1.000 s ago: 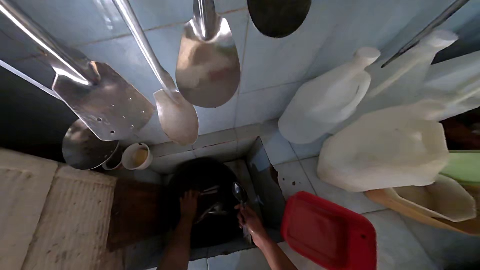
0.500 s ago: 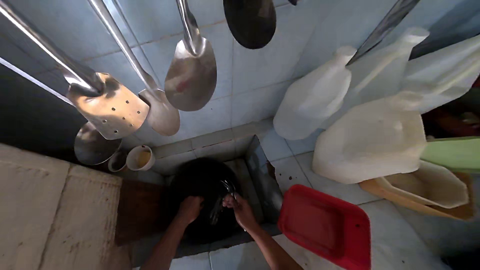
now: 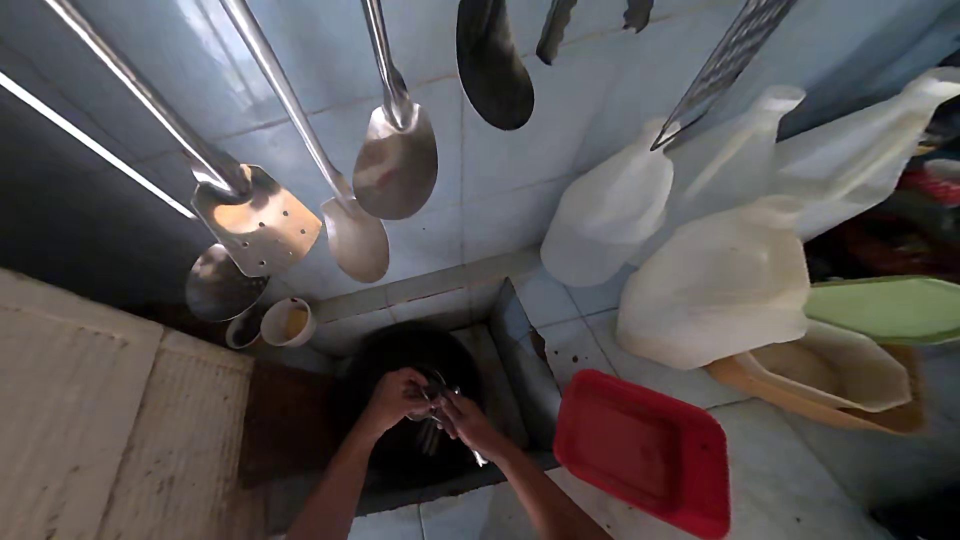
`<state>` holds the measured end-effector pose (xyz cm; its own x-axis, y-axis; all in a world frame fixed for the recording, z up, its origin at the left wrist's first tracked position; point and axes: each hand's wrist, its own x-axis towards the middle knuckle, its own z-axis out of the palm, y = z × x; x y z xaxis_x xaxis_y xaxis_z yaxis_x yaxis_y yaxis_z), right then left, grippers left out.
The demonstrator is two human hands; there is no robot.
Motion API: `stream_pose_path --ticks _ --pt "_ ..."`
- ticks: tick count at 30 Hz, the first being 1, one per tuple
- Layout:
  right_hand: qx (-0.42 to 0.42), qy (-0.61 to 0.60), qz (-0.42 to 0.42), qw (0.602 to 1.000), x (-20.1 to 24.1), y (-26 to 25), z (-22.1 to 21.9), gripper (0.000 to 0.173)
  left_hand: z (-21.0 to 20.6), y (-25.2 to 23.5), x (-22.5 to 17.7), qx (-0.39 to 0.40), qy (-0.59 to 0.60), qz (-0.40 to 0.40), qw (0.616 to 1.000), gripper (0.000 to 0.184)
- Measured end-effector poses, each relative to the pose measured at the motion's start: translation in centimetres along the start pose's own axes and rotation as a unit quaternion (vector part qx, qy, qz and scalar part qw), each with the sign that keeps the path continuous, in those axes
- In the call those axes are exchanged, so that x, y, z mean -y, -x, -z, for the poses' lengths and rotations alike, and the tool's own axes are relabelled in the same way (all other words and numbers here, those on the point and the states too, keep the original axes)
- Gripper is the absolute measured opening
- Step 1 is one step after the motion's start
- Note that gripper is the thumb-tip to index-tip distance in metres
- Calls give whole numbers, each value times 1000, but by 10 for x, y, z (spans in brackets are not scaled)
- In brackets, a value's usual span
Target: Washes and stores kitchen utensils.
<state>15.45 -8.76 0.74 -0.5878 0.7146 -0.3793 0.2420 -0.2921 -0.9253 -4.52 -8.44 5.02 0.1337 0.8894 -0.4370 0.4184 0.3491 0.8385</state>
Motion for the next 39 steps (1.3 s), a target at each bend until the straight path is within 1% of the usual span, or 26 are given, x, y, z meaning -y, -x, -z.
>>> stream_pose_path --ticks 2,3,5,6,8,10,11,12,14,15,17,19,21,23,25,26,27,29,30,31,33,34,35,36,37,39 --pt "1 -81 3 997 -7 0 -1 33 -10 2 8 -83 83 -6 993 47" --pt "-2 -108 3 994 -11 0 -2 28 -17 3 11 -129 124 -10 984 48" --pt "-31 -131 -15 991 -11 0 -4 25 -32 4 13 -211 208 -13 955 47" --pt "-54 -118 -24 991 -8 1 -7 25 -41 4 13 -238 252 -10 938 44" --pt "-84 -34 -53 994 2 3 -8 30 -57 5 10 -248 311 -5 918 42" --pt "-90 61 -77 991 15 6 -11 36 -71 5 10 -228 334 -5 915 53" --pt "-83 86 -83 989 19 6 -13 38 -77 5 10 -224 346 -3 911 57" --pt "-79 90 -82 989 19 7 -16 37 -81 4 9 -229 356 -4 906 57" --pt "-80 30 -63 994 11 6 -21 35 -83 1 8 -243 366 -23 898 46" --pt "-78 -25 -50 995 6 6 -22 35 -82 0 9 -239 373 -39 896 46" --pt "-44 -139 -37 989 3 8 -17 34 -75 0 11 -194 402 -69 892 47" --pt "18 -219 -35 975 1 13 -9 30 -65 2 13 -131 416 -72 897 48" --pt "78 -272 -45 958 1 16 -1 31 -58 1 20 -62 426 -74 900 51" --pt "124 -300 -55 944 1 18 3 30 -55 -3 27 -6 437 -85 895 62" --pt "149 -314 -50 936 -1 19 3 27 -54 -5 26 52 441 -89 892 78" --pt "147 -328 -45 932 -4 20 1 26 -54 -6 22 78 426 -86 897 85" --pt "131 -342 -41 930 -6 21 -1 25 -53 -8 19 96 389 -81 913 89" --pt "63 -359 -48 930 -7 24 -2 23 -48 -17 18 116 280 -81 949 85" --pt "21 -363 -55 930 -8 24 -1 23 -44 -22 18 110 243 -69 961 83" --pt "-15 -365 -60 929 -10 24 3 22 -40 -29 22 81 234 -47 968 78" --pt "-69 -379 -64 921 -15 25 13 21 -32 -44 48 -32 218 31 975 60" --pt "-89 -392 -61 914 -17 26 18 20 -28 -53 66 -96 178 83 976 51" --pt "-108 -403 -60 907 -19 28 22 20 -26 -60 87 -137 107 130 976 43" --pt "-123 -408 -62 902 -21 30 26 20 -25 -64 107 -146 19 174 974 40" --pt "-136 -409 -66 900 -22 31 28 21 -27 -64 124 -130 -59 210 967 40" --pt "-149 -407 -70 899 -25 33 30 21 -40 -60 145 -58 -156 257 952 47"
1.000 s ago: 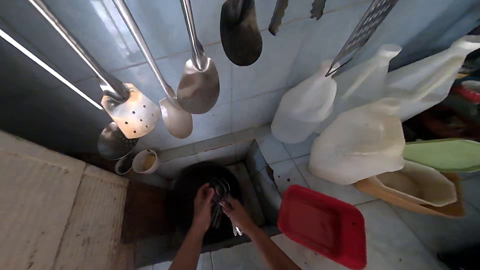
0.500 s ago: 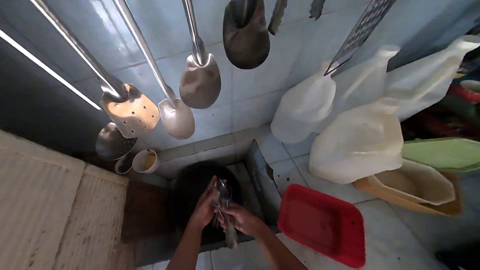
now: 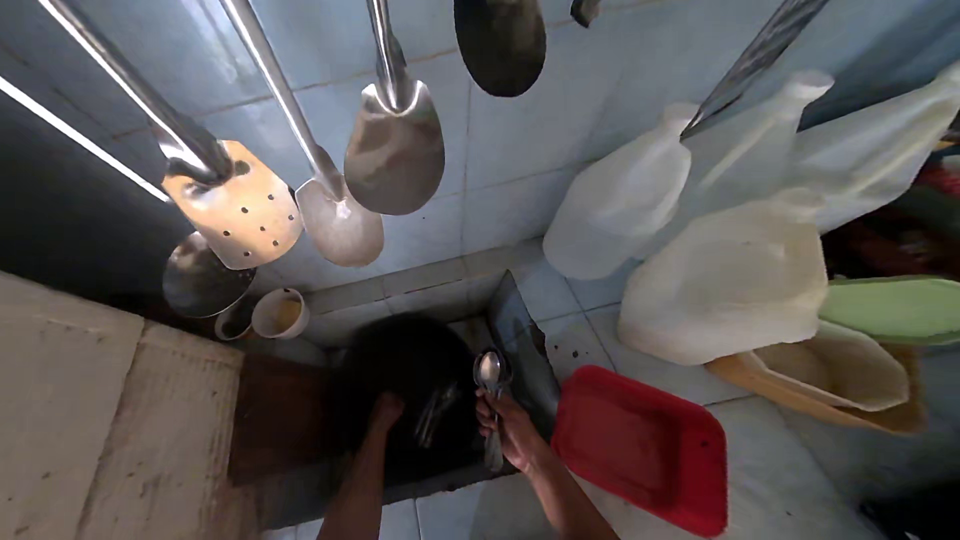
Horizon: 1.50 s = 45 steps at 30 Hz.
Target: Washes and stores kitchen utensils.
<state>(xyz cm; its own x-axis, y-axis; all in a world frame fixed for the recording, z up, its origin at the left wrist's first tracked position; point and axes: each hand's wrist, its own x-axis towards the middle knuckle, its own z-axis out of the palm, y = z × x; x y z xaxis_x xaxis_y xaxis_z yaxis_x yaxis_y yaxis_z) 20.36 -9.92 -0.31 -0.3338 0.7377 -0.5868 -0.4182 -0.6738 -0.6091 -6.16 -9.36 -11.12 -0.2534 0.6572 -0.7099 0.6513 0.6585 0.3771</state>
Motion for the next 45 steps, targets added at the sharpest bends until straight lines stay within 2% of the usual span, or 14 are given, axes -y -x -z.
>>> stream_pose_path --ticks 2,4,7,10,13,17,21,23,28,31,34,38,42,45 --pt "3 2 -1 1000 -3 -1 2 20 -24 12 0 64 -62 4 996 54" --pt "6 9 -6 1000 -7 -2 2 19 -41 31 -13 113 -106 -2 988 51" --pt "10 24 -21 999 -12 -3 1 19 -38 42 -23 161 -111 -13 980 48" --pt "12 52 -23 998 -9 -1 0 19 -10 38 -22 72 -98 1 993 45" --pt "16 84 -14 996 -5 2 -2 18 30 50 -25 -30 -153 -41 987 35" --pt "28 93 8 995 1 0 -13 19 84 81 -38 -71 -187 -96 975 29" --pt "39 100 27 994 9 -1 -30 21 123 118 -55 -125 -152 -184 963 30" --pt "58 110 41 991 12 -3 -35 22 136 138 -68 -105 -181 -218 953 30" --pt "65 138 60 986 23 4 -48 20 142 172 -98 46 -273 -302 912 25" --pt "65 174 36 982 22 11 -49 21 129 174 -108 67 -188 -415 888 22" --pt "77 168 -5 983 16 17 -52 22 116 165 -114 5 -60 -474 879 21" --pt "123 140 -35 982 10 21 -55 33 91 145 -114 -96 61 -473 874 22" --pt "98 137 3 986 4 19 -55 20 61 133 -111 -166 205 -416 871 21" --pt "139 92 18 986 -2 12 -45 28 44 125 -111 -186 285 -389 856 20"
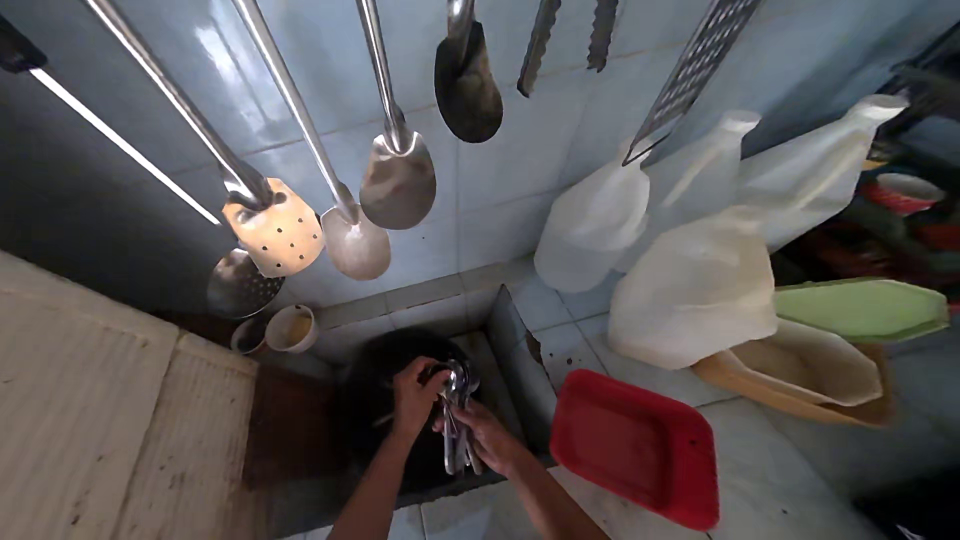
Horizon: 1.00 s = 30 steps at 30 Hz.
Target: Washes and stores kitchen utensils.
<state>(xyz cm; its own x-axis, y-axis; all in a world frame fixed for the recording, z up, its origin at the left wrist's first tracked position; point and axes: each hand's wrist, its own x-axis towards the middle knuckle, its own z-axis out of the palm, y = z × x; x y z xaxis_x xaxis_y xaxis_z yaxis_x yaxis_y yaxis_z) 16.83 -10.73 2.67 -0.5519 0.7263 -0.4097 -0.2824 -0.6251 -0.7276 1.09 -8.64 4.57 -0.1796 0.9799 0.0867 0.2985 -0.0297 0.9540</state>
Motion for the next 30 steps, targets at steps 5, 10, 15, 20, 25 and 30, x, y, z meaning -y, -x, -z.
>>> stream_pose_path --ticks 5,10,15,20,25,30 --pt "-43 -12 -39 998 2 2 16 20 5 -13 9 72 56 61 994 37" --pt "-114 -46 -39 992 -1 9 43 16 30 -36 83 110 -167 229 953 35" --pt "-136 -60 -45 988 -7 11 49 17 22 -25 140 261 -417 233 839 44" --pt "-137 -63 -61 987 -17 12 50 19 0 -8 180 295 -461 158 822 56" --pt "-154 -77 -80 982 -25 10 55 20 -8 13 186 247 -478 196 820 40" --pt "-147 -92 -74 982 -30 8 54 22 -14 7 163 254 -362 344 828 44"
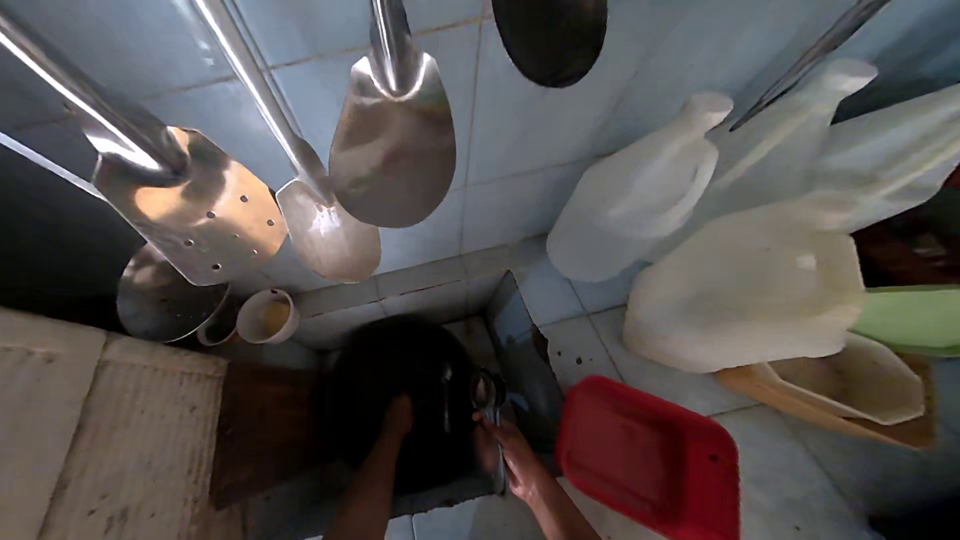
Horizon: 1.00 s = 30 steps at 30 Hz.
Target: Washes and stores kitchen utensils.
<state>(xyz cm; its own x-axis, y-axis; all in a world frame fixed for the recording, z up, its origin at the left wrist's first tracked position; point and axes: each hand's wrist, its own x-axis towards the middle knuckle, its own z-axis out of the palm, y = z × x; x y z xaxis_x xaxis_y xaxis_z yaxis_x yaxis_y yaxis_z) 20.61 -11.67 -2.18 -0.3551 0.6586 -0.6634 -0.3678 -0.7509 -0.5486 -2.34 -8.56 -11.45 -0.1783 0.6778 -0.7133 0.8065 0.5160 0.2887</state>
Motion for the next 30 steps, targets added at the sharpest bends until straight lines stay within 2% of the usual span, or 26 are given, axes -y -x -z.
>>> stream_pose_path --ticks 5,8,10,13,16,20,26,30 --pt "16 -5 -13 1000 -5 -1 3 22 -4 -20 -32 -67 100 2 993 48" --pt "15 -5 -13 1000 -6 -3 6 22 -12 -26 -62 -86 167 38 981 52" --pt "7 -9 -17 1000 -4 -3 6 21 -22 -24 -73 -57 178 32 982 45" --pt "2 -7 -15 1000 -3 -4 3 21 -43 -20 -66 0 219 -9 976 41" --pt "-18 -6 -6 1000 -5 -3 2 21 -52 -8 -45 52 334 -33 941 37" --pt "-48 4 12 999 -7 -8 1 21 -27 19 -38 63 438 -18 896 33" --pt "-87 83 52 991 -2 -14 -19 25 16 88 -44 -25 506 -96 857 29" --pt "-63 79 67 993 -1 -10 -45 28 18 131 -59 -82 575 -110 806 22"
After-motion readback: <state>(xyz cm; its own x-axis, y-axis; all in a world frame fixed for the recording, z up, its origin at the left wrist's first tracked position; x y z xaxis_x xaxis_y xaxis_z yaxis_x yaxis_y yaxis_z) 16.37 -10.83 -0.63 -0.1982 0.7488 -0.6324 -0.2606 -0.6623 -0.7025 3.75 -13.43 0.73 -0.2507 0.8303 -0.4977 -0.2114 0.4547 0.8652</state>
